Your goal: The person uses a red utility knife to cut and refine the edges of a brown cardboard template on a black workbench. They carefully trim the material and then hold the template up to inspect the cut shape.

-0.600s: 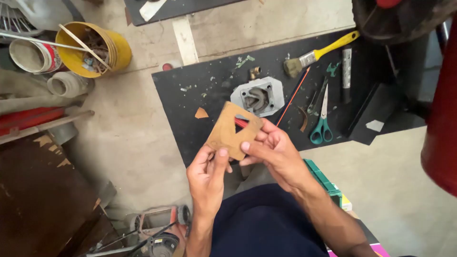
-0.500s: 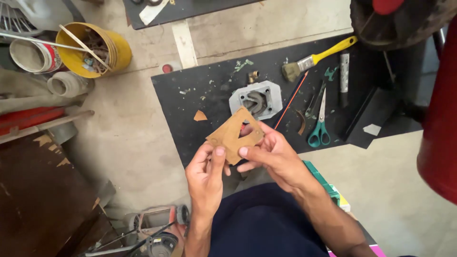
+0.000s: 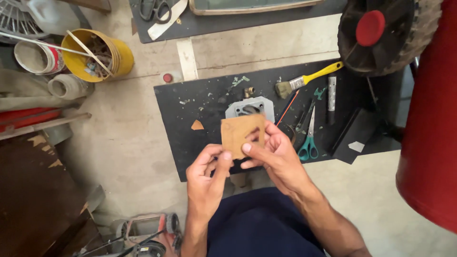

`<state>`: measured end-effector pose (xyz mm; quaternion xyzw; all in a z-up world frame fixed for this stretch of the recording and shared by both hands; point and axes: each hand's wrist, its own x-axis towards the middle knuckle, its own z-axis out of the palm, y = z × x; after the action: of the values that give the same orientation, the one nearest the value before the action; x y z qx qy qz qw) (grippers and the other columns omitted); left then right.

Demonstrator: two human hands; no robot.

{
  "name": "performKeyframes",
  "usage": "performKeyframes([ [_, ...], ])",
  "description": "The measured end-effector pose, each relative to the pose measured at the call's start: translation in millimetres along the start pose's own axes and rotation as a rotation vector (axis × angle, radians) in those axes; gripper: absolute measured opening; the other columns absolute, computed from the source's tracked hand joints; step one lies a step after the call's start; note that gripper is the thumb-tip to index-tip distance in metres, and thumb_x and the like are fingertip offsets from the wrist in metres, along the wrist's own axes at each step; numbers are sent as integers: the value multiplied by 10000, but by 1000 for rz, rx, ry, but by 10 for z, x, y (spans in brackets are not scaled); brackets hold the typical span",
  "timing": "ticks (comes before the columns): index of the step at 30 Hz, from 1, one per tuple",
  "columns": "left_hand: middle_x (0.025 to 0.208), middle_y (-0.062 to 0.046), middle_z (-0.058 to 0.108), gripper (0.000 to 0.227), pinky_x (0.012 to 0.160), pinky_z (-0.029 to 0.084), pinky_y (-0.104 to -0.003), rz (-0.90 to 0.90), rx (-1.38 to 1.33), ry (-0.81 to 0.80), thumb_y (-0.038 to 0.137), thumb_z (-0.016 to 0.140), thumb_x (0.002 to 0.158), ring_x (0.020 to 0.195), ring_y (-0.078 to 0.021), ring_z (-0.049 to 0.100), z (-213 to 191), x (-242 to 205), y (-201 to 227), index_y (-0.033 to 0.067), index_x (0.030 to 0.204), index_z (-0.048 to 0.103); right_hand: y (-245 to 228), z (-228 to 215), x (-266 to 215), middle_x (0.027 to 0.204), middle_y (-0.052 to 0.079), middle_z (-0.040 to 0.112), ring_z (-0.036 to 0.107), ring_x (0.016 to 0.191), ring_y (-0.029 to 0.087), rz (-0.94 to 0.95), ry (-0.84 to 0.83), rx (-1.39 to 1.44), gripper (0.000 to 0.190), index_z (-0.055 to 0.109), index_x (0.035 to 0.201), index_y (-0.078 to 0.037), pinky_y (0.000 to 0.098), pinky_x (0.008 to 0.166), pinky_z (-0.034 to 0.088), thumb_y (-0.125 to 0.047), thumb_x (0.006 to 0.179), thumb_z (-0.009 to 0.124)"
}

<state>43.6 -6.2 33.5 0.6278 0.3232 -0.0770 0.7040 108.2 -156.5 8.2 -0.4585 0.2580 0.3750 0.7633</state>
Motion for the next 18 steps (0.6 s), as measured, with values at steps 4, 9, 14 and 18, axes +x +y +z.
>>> performKeyframes([
  [4, 667, -24, 576, 253, 541, 419, -217, -47, -78, 69, 285, 629, 979, 547, -73, 494, -156, -38, -174, 53, 888, 674, 29, 140, -120, 1134, 116, 753, 736, 963, 178, 118, -113, -125, 624, 579, 1409, -18, 315, 703, 665, -136, 824, 760],
  [9, 642, -90, 617, 232, 501, 486, -231, -72, -119, 72, 204, 640, 1008, 489, -109, 538, -530, -141, -618, -2, 980, 741, 580, 277, -196, 986, 127, 678, 737, 796, 172, 0, 24, -170, 532, 569, 1243, 34, 313, 639, 670, -114, 805, 833],
  [14, 797, -141, 725, 265, 684, 558, -376, -29, 317, 120, 291, 626, 1018, 721, -246, 674, -1022, -164, -871, 63, 1034, 760, 1201, -318, -213, 1082, 141, 708, 711, 878, 190, -277, 206, -695, 425, 619, 1215, -20, 281, 700, 603, -171, 879, 830],
  [18, 879, -59, 740, 243, 796, 574, -476, -27, 575, 61, 376, 610, 1020, 832, -320, 730, -1189, -46, -1148, 191, 1037, 767, 1325, -402, -158, 988, 38, 724, 716, 826, 203, -645, 415, -1339, 235, 733, 1133, -168, 332, 688, 568, -260, 938, 825],
])
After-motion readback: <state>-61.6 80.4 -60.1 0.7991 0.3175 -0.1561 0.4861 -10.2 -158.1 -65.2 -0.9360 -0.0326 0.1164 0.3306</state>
